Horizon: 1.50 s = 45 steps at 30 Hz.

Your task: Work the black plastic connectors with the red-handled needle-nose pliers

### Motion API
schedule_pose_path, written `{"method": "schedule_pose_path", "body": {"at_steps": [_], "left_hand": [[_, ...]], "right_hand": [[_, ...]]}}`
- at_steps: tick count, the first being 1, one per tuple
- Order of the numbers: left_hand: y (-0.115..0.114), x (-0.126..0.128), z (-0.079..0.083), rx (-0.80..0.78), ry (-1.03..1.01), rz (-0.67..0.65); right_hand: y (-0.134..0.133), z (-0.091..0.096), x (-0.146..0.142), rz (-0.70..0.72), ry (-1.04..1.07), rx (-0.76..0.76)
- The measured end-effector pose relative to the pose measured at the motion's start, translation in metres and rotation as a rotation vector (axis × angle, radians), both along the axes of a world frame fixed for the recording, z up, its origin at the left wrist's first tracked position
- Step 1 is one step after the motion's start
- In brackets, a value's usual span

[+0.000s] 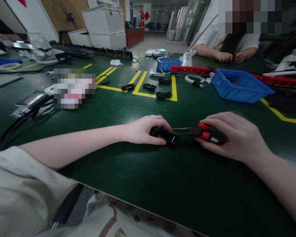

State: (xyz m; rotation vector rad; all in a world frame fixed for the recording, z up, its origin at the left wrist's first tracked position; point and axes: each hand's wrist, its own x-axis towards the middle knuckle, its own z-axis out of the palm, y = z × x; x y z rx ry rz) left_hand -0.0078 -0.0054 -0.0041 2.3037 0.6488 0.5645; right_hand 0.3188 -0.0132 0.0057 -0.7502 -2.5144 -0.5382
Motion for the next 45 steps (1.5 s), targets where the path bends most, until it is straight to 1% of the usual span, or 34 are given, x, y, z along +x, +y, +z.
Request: {"method": "schedule_pose_path", "body": {"at_steps": [6,13,15,20,22,25,28,32,35,39,42,45], "left_hand": [[0.002,-0.002,0.002,0.008,0.006,-0.021],[0.003,-0.002,0.005,0.003,0.034,-0.054],[0.002,-0.002,0.005,0.002,0.031,-0.055],[0.002,-0.002,0.003,-0.003,0.033,-0.045],[0.002,-0.002,0.003,-0.001,0.034,-0.036],[0.001,-0.002,0.003,-0.004,0.044,-0.028],[0.000,-0.003,0.006,-0.005,0.058,-0.042],[-0.003,-0.003,0.008,0.001,0.055,-0.040],[-0.004,-0.003,0.008,0.012,0.053,-0.039],[-0.004,-0.004,0.005,0.007,0.042,-0.043],[-0.004,-0.004,0.005,0.004,0.020,-0.033],[-0.003,-0.006,0.007,-0.007,0.051,-0.051]], "right_hand": [[0.002,0.013,0.007,0.113,-0.153,0.216],[-0.005,0.019,0.000,0.139,-0.208,0.294],[-0.008,0.020,-0.003,0.157,-0.180,0.272],[-0.011,0.019,-0.008,0.175,-0.040,0.120],[-0.011,0.018,-0.006,0.142,-0.021,0.099],[-0.013,0.018,-0.003,0.058,0.010,0.040],[-0.013,0.016,0.001,-0.013,0.002,-0.001],[-0.006,0.009,0.006,-0.082,-0.028,0.037],[0.003,0.000,0.011,-0.111,-0.038,-0.024],[0.011,-0.009,0.017,-0.114,-0.008,-0.171],[0.014,-0.012,0.020,-0.114,-0.026,-0.207],[0.015,-0.010,0.020,-0.110,-0.048,-0.216]]}}
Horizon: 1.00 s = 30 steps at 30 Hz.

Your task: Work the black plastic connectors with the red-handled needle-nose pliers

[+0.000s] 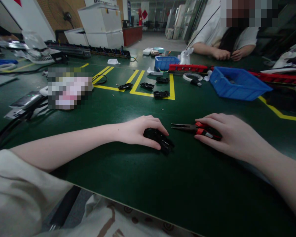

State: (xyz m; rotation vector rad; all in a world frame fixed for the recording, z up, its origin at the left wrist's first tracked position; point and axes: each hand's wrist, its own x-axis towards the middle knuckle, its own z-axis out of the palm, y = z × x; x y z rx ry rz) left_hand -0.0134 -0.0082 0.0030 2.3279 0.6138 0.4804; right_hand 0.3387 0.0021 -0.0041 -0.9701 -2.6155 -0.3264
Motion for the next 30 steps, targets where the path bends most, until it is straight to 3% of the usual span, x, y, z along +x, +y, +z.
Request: {"method": "schedule_pose_path", "body": {"at_steps": [4,10,13,20,30], "left_hand": [[0.000,-0.002,0.002,0.050,0.039,-0.033],[-0.001,0.001,-0.005,0.074,-0.035,-0.038],[-0.002,0.003,-0.007,0.075,-0.056,0.007],[-0.003,0.003,-0.004,0.014,-0.089,0.042],[-0.002,0.009,0.002,-0.106,-0.047,0.070]], "right_hand": [[-0.012,0.008,-0.014,0.045,0.034,0.047],[-0.052,0.011,-0.064,0.294,0.088,0.105],[-0.059,0.008,-0.079,0.274,0.036,0.093],[-0.055,0.004,-0.078,0.294,0.029,0.071],[-0.045,-0.003,-0.074,0.291,0.199,-0.137]]}}
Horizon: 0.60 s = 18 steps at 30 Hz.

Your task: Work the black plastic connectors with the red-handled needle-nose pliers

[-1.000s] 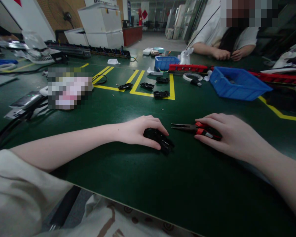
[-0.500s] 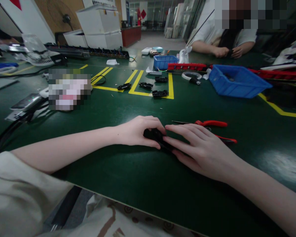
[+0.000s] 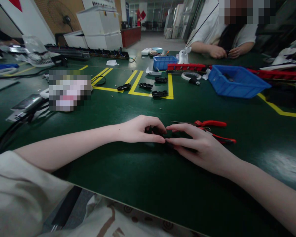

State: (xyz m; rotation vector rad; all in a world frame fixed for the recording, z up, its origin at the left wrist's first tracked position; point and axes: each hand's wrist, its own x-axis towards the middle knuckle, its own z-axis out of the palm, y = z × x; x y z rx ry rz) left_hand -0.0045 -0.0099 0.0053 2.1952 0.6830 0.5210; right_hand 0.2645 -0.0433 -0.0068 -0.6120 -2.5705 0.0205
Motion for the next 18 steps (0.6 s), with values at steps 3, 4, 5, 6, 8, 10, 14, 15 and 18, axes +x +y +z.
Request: {"method": "schedule_pose_path", "body": {"at_steps": [3,4,5,6,8,10,14,15,18], "left_hand": [[0.002,0.003,0.004,-0.042,0.034,0.015],[0.002,0.004,0.006,-0.053,0.054,0.015],[0.003,0.005,0.007,-0.062,0.077,0.013],[0.003,0.007,0.008,-0.069,0.101,0.012],[0.003,0.010,0.011,-0.077,0.148,0.021],[0.002,0.011,0.013,-0.084,0.182,0.047],[-0.001,0.013,0.018,-0.132,0.265,0.147],[-0.002,0.013,0.018,-0.148,0.288,0.177],[-0.002,0.013,0.020,-0.177,0.326,0.228]], "right_hand": [[0.002,0.001,0.001,0.000,0.021,-0.055],[0.002,0.001,0.001,0.002,0.024,-0.069],[0.002,0.001,0.001,0.003,0.026,-0.082],[0.002,0.002,0.000,0.003,0.028,-0.091],[0.003,0.002,0.000,0.002,0.029,-0.104],[0.004,0.002,0.000,-0.001,0.025,-0.117],[0.004,0.002,0.001,-0.017,-0.004,-0.153],[0.004,0.003,0.001,-0.020,-0.010,-0.159],[0.005,0.002,0.002,-0.021,-0.017,-0.170]]}}
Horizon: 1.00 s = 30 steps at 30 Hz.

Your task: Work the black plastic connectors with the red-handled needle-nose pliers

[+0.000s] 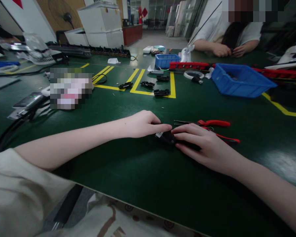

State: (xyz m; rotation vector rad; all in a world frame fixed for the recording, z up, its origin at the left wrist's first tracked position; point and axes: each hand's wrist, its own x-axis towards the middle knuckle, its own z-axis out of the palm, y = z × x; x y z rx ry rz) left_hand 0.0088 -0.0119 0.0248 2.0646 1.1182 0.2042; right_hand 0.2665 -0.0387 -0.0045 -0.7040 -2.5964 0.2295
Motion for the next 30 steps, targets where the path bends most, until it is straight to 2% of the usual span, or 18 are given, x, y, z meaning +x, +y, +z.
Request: {"method": "schedule_pose_path", "body": {"at_steps": [8,10,13,16,18,21,25,30], "left_hand": [[0.001,-0.012,0.002,0.027,-0.056,-0.074],[0.001,-0.019,0.002,0.105,-0.096,-0.094],[0.001,-0.029,0.001,0.310,-0.136,-0.147],[0.002,-0.031,-0.005,0.499,-0.067,-0.223],[0.001,-0.029,-0.010,0.564,-0.023,-0.259],[-0.001,-0.024,-0.017,0.611,0.008,-0.265],[-0.004,-0.020,-0.021,0.569,-0.035,-0.250],[-0.007,-0.016,-0.024,0.478,-0.163,-0.255]], "right_hand": [[-0.002,-0.001,-0.008,-0.059,0.040,0.022],[-0.003,0.000,-0.011,-0.077,0.029,0.072],[-0.005,0.001,-0.015,-0.094,-0.072,0.213],[-0.008,0.002,-0.020,-0.103,-0.251,0.414],[-0.008,0.002,-0.021,-0.118,-0.337,0.486],[-0.005,0.004,-0.017,-0.137,-0.342,0.408],[0.002,0.007,-0.005,-0.156,-0.180,0.188],[0.000,0.009,-0.005,-0.119,-0.057,0.124]]}}
